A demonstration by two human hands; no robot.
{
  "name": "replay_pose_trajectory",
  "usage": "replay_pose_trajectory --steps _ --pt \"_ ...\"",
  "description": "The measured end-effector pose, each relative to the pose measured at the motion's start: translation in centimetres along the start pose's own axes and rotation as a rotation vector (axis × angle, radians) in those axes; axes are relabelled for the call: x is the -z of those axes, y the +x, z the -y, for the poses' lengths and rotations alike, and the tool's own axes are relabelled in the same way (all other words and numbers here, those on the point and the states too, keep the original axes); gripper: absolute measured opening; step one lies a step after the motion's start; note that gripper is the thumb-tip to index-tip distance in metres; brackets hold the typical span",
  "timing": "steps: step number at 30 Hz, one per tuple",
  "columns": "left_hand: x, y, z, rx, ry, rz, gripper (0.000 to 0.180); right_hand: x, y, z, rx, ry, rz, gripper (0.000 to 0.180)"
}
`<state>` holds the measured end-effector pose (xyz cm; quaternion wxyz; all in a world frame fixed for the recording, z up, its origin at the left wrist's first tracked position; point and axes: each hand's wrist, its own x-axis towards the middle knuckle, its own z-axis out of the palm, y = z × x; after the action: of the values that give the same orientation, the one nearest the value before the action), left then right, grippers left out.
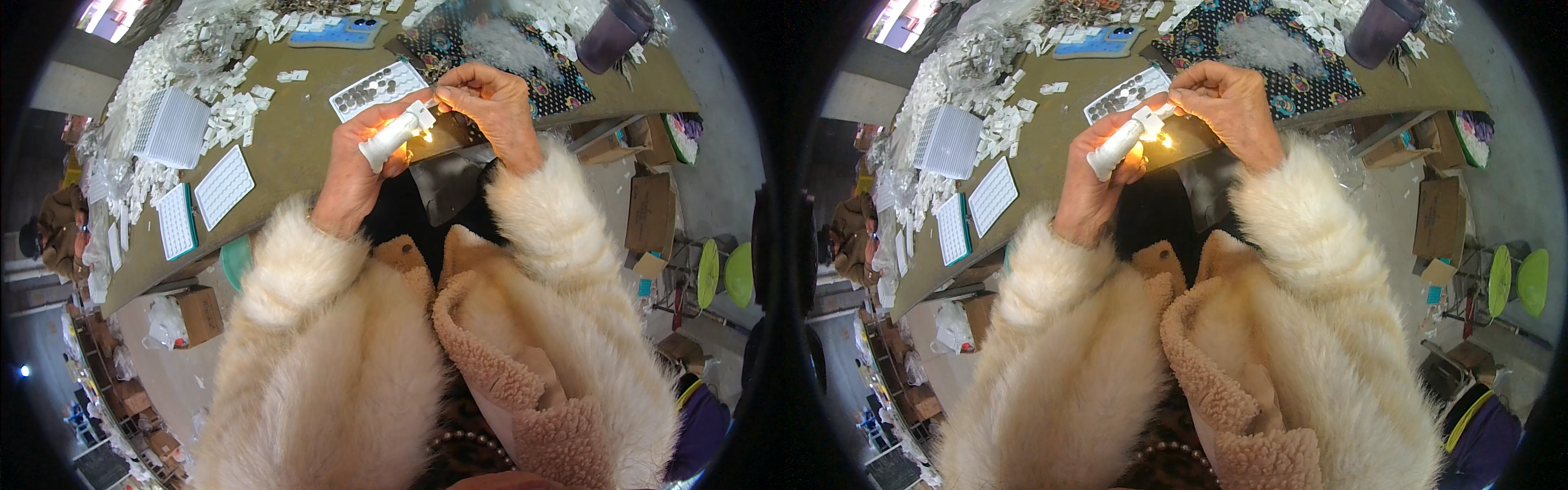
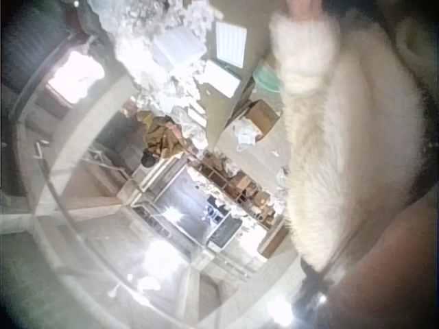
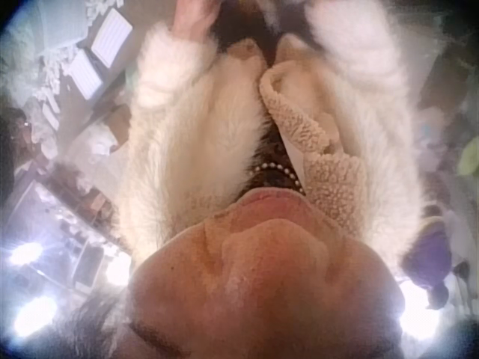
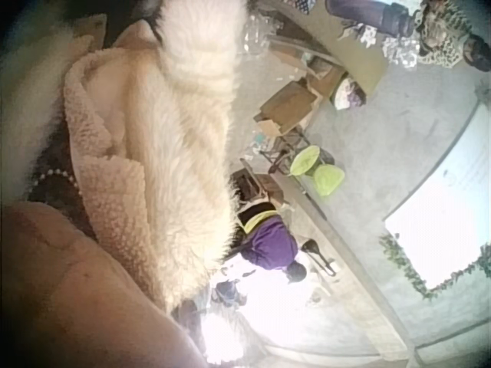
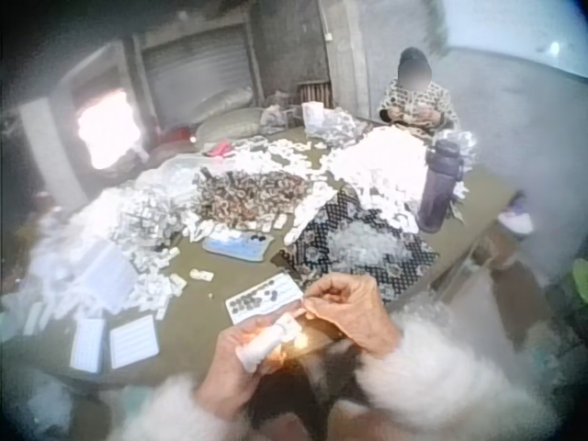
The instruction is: The person repeatedly picks small metal keychain components from a tray, applies glue from a tube, and attaches them to a base. They handle multiple keychains one at a time, placing finished units aside on the table.
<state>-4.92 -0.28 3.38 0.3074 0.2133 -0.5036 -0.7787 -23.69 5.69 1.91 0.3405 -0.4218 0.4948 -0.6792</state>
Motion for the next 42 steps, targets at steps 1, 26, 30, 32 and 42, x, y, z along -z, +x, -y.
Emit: replay_pose_trajectory --steps 1,26,30,32,42 --pt "-0.1 -0.1 0.0 -0.006 -0.013 -0.001 0.034 -0.1 -0.1 0.1 0.025 -0.026 0.008 0.007" --pt "0.8 -1.1 0.1 0.114 -0.099 0.026 0.028 -1.0 -1.3 2.6 0.287 -0.159 0.281 0.005" --pt "1.1 -1.2 0.2 0.143 -0.132 0.023 0.025 -1.1 -1.3 1.7 0.235 -0.157 0.285 0.004" --pt "1.2 -1.3 0.2 0.155 -0.145 0.029 0.023 -1.0 -1.6 1.4 0.147 -0.101 0.275 0.004" --pt "2.6 -2.1 1.7 0.149 0.030 -0.063 0.022 -2.9 -2.5 -0.2 0.531 -0.657 0.274 0.010"
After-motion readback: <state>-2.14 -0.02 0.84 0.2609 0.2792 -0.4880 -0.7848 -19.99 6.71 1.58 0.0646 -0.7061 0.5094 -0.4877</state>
